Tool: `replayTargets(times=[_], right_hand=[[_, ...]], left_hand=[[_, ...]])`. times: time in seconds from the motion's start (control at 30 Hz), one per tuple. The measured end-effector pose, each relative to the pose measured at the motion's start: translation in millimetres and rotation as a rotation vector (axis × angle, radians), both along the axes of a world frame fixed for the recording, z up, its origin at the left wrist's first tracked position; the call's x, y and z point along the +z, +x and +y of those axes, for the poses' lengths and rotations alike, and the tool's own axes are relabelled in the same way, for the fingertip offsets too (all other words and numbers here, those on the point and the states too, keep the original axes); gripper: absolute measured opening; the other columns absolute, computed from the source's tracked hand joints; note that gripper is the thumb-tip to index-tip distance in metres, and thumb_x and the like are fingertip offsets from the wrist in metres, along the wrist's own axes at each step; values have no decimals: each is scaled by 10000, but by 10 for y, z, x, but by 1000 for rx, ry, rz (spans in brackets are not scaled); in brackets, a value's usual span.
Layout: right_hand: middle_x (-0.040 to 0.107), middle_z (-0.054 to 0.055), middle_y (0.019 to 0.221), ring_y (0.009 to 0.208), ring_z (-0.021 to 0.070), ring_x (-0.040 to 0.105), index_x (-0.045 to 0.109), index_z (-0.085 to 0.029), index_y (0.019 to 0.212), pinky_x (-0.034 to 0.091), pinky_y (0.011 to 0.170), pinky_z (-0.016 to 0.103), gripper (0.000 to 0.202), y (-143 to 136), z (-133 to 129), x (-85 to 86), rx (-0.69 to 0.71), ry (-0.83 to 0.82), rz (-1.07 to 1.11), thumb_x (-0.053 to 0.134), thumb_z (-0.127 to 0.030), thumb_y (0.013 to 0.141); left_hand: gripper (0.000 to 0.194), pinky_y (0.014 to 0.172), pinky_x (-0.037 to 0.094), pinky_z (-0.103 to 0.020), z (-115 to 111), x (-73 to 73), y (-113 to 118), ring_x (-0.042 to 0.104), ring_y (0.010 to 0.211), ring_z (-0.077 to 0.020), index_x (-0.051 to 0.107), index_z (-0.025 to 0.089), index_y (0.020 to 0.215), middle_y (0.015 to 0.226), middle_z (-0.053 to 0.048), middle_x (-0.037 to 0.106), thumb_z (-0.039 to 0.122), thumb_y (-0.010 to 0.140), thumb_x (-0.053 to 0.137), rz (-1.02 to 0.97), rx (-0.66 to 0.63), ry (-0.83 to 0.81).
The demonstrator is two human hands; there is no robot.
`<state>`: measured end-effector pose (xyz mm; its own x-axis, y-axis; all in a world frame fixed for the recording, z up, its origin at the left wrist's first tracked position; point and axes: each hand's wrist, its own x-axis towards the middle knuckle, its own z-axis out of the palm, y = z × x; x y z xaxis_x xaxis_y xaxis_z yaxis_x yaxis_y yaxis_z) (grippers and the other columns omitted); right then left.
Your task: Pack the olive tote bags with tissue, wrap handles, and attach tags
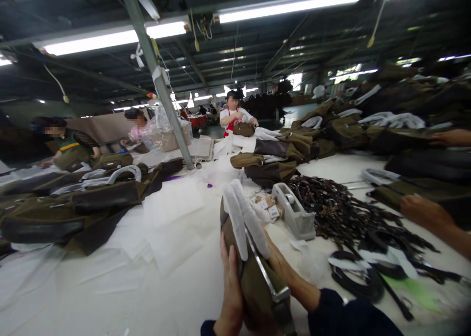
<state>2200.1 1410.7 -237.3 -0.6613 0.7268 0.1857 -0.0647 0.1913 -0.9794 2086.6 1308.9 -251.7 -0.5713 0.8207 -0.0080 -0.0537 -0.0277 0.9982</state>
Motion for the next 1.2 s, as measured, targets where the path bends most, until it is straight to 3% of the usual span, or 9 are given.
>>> replayTargets(times=[0.1,0.27,0.43,0.53,0.63,0.73,0.93,1.07,1.2], right_hand=[[275,92,1627,1510,279,220,356,-226,1537,121,1262,502,806,84,56,129,-3,-6,-21,403,-733,913],[597,111,1370,1313,303,504,606,-221,1297,337,1163,501,570,321,116,750,-74,15,54,541,-634,911],[663,57,1209,1095,222,628,589,-247,1286,483,991,378,473,224,83,1381,212,-161,184,627,-521,901],[684,24,990,864,165,642,616,-228,1221,513,786,280,473,78,74,1623,373,-207,213,734,-454,823],[622,-23,799,659,102,543,651,-189,1103,423,601,209,424,28,164,1799,377,-93,149,797,-391,760],[593,-34,791,640,91,494,653,-165,1074,374,562,199,398,75,337,1951,347,77,62,796,-345,749],[603,-41,792,674,125,519,605,-196,1150,410,635,245,353,152,518,1948,175,570,-108,706,-216,813],[628,65,1108,1052,232,536,617,-202,1086,417,949,376,262,152,417,1704,-121,986,-39,701,-161,841],[594,51,924,893,209,537,588,-203,914,432,800,327,139,178,279,1532,-294,984,84,702,-275,881]], left_hand=[[709,1270,133,-388,-71,49,-47,56,1549,-196,148,303,1576,1691,27,95,632,972,317,-14,44,-6],[629,1217,289,-469,-198,269,-302,269,1503,-276,362,296,1474,1611,-63,340,622,941,432,166,179,-89],[697,1185,308,-477,186,997,-637,329,1470,-279,312,262,1501,1610,-112,325,447,899,612,511,109,108],[671,1165,334,-437,500,1505,-749,395,1434,-265,375,235,1485,1573,-113,407,376,883,637,657,-120,231],[339,968,487,-360,634,1896,-776,658,1081,-245,649,157,1180,1164,-100,721,347,908,581,707,-308,242],[225,781,499,-299,534,2123,-730,661,853,-202,681,164,1004,908,-38,726,322,926,541,804,-244,230],[193,650,476,-264,70,2057,-516,612,759,-163,552,224,1074,888,13,654,290,895,586,896,-2,112],[100,690,506,-286,-121,1817,-410,599,848,-187,575,231,1000,935,-8,614,256,907,548,933,121,117],[83,754,513,-298,-217,1713,-355,594,909,-192,614,237,984,999,-23,612,269,939,553,1022,154,215]])
